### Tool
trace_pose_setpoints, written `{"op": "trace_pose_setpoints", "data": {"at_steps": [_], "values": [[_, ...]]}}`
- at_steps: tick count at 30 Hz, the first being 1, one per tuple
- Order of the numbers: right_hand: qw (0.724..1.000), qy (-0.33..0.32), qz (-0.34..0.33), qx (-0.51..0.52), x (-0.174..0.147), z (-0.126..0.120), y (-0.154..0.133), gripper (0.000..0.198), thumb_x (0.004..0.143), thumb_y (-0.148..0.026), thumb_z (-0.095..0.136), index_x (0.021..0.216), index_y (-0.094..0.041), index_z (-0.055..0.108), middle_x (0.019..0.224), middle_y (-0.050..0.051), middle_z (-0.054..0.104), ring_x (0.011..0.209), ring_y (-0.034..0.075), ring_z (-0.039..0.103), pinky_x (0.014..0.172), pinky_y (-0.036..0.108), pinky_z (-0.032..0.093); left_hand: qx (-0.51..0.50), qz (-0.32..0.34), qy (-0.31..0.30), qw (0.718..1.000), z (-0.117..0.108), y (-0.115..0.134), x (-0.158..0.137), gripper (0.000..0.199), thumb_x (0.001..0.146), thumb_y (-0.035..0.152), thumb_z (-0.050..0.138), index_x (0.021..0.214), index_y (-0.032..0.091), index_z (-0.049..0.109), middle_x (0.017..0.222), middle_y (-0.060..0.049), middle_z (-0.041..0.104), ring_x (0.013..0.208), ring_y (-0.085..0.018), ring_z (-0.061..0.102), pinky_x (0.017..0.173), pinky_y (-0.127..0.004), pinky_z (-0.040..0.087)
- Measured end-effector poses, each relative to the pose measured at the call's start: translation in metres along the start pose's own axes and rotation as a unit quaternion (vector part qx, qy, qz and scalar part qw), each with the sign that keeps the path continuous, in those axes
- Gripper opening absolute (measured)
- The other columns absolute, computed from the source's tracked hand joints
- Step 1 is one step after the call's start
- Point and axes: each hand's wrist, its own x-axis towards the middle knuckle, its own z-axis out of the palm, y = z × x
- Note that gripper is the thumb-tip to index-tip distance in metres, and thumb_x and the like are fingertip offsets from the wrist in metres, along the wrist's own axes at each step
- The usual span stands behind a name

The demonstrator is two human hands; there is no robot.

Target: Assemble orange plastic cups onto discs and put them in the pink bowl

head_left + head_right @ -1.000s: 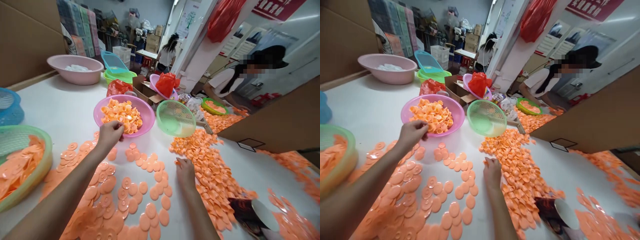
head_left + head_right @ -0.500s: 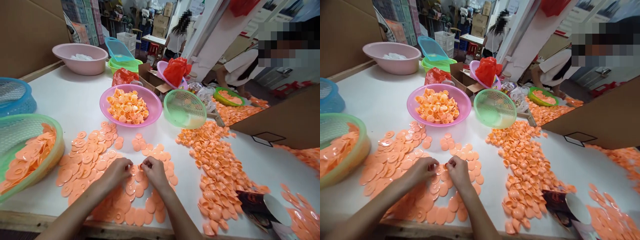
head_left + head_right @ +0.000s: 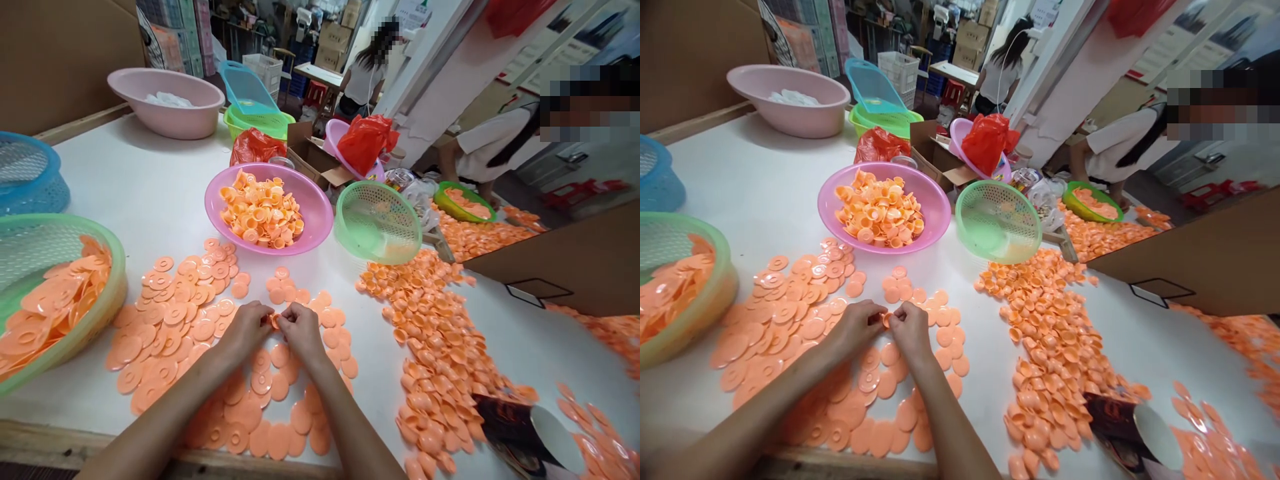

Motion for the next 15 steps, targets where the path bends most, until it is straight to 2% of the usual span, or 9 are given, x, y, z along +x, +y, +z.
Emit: {"op": "trace_pose_setpoints", "data": {"at_steps": [3,6,8,10,13,15], "values": [[1.0,-0.008,-0.015,-0.025,0.002,0.002,-0.001,0.01,0.066,-0.02,0.054,0.057,-0.021,0.051,0.049,-0.004,0.053,0.05,0.013,0.051,0.047,0.021,0.037,-0.073,-0.04,-0.049,0.995,-0.01,0.003,0.003,0.027,0.067,0.009,0.056,0.087,0.017,0.072,0.071,-0.001,0.066,0.065,-0.015,0.06,0.063,-0.025,0.043],[0.999,-0.01,-0.02,-0.038,0.002,0.001,-0.001,0.011,0.067,-0.02,0.054,0.057,-0.021,0.05,0.05,-0.004,0.053,0.052,0.013,0.05,0.049,0.022,0.036,-0.182,-0.116,-0.088,0.972,-0.012,0.006,0.008,0.026,0.071,0.02,0.056,0.093,0.015,0.07,0.067,-0.001,0.066,0.055,-0.014,0.059,0.052,-0.024,0.043],[0.999,-0.007,-0.022,-0.046,0.001,0.0,-0.001,0.01,0.067,-0.019,0.053,0.058,-0.021,0.05,0.051,-0.004,0.053,0.053,0.013,0.05,0.051,0.022,0.036,-0.172,-0.118,-0.06,0.976,-0.007,0.008,0.011,0.017,0.07,0.02,0.056,0.079,0.014,0.068,0.064,0.0,0.063,0.054,-0.013,0.056,0.05,-0.023,0.04],[0.998,-0.005,-0.026,-0.055,0.001,0.001,0.0,0.01,0.067,-0.018,0.052,0.058,-0.021,0.05,0.052,-0.004,0.054,0.054,0.013,0.05,0.052,0.022,0.036,-0.133,-0.082,-0.018,0.988,0.002,0.008,0.011,0.011,0.069,0.016,0.054,0.067,0.014,0.065,0.063,0.0,0.061,0.059,-0.013,0.055,0.054,-0.023,0.039],[0.997,-0.007,-0.031,-0.065,0.0,0.003,0.001,0.01,0.068,-0.017,0.051,0.059,-0.021,0.05,0.055,-0.003,0.055,0.055,0.013,0.05,0.053,0.023,0.036,-0.109,-0.047,0.026,0.993,0.012,0.006,0.007,0.014,0.07,0.014,0.053,0.066,0.014,0.066,0.067,-0.001,0.06,0.065,-0.013,0.055,0.059,-0.023,0.04],[0.997,-0.009,-0.032,-0.068,0.0,0.005,0.002,0.011,0.07,-0.018,0.051,0.059,-0.021,0.049,0.056,-0.002,0.056,0.055,0.013,0.05,0.053,0.023,0.035,-0.115,-0.04,0.04,0.992,0.015,0.004,0.003,0.018,0.073,0.016,0.052,0.074,0.015,0.07,0.071,-0.002,0.061,0.067,-0.013,0.055,0.061,-0.024,0.041]]}}
